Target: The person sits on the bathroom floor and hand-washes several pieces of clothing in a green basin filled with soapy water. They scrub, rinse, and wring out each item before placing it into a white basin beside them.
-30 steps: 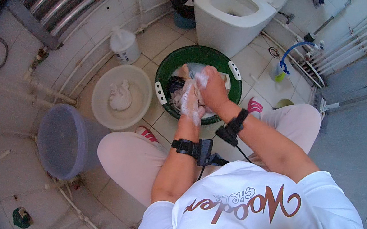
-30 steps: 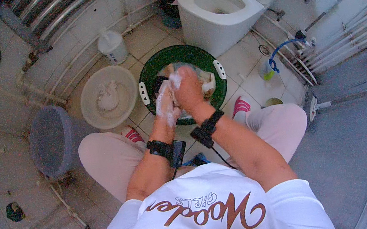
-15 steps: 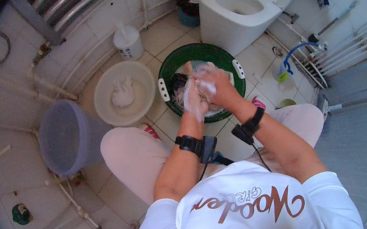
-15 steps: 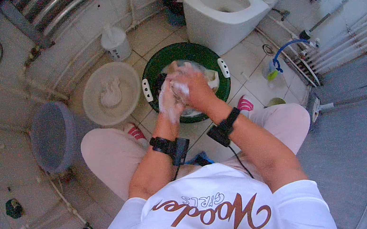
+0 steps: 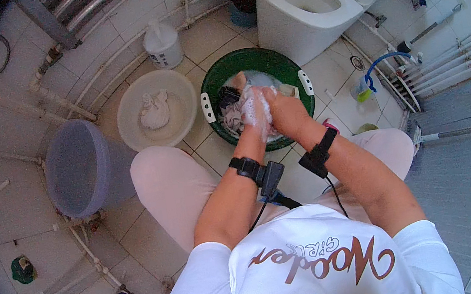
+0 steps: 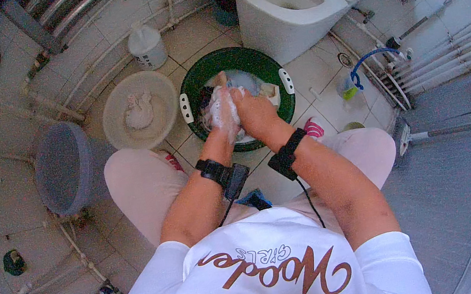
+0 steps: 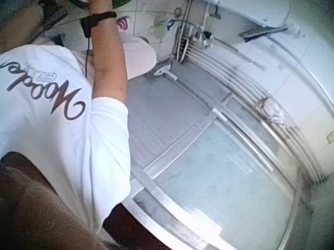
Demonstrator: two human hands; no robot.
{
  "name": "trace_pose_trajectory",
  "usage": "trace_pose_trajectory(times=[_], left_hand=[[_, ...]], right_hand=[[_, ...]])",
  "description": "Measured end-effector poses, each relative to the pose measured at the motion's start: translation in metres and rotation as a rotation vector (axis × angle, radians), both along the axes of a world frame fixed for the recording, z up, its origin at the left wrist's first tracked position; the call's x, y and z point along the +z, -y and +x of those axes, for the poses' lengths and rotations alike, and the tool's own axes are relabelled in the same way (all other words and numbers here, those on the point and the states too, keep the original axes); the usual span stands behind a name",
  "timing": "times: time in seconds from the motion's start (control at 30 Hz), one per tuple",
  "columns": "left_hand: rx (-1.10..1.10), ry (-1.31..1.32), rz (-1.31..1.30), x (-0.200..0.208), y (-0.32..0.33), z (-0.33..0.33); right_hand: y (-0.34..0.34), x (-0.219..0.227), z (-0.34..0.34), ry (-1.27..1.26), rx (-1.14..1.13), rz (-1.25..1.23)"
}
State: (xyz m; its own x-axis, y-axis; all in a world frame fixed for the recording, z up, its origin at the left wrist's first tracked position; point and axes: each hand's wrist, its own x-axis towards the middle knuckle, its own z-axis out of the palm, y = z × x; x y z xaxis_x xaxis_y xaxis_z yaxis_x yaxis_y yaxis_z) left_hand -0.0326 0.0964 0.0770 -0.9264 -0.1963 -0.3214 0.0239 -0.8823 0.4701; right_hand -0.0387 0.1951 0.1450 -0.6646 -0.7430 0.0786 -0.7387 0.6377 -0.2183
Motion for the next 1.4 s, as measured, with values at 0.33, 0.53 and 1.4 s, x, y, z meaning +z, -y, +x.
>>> trace_pose_trajectory(times=[0.33,0.53,1.4], left_hand=[[0.196,0.016,-0.877,-0.007,0.008,-0.035],[0.176,0.049,-0.811,-0.010,0.014,-0.037],[-0.149,0.232,-0.301,-0.114,0.034,0.025]], right_hand=[[0.002,0.023,-0.026,0.013,-0.139,-0.077],[-0.001,0.028,-0.025,0.034,-0.155,-0.062],[0.117,-0.008,-0.044,0.971,-0.053,-0.858]])
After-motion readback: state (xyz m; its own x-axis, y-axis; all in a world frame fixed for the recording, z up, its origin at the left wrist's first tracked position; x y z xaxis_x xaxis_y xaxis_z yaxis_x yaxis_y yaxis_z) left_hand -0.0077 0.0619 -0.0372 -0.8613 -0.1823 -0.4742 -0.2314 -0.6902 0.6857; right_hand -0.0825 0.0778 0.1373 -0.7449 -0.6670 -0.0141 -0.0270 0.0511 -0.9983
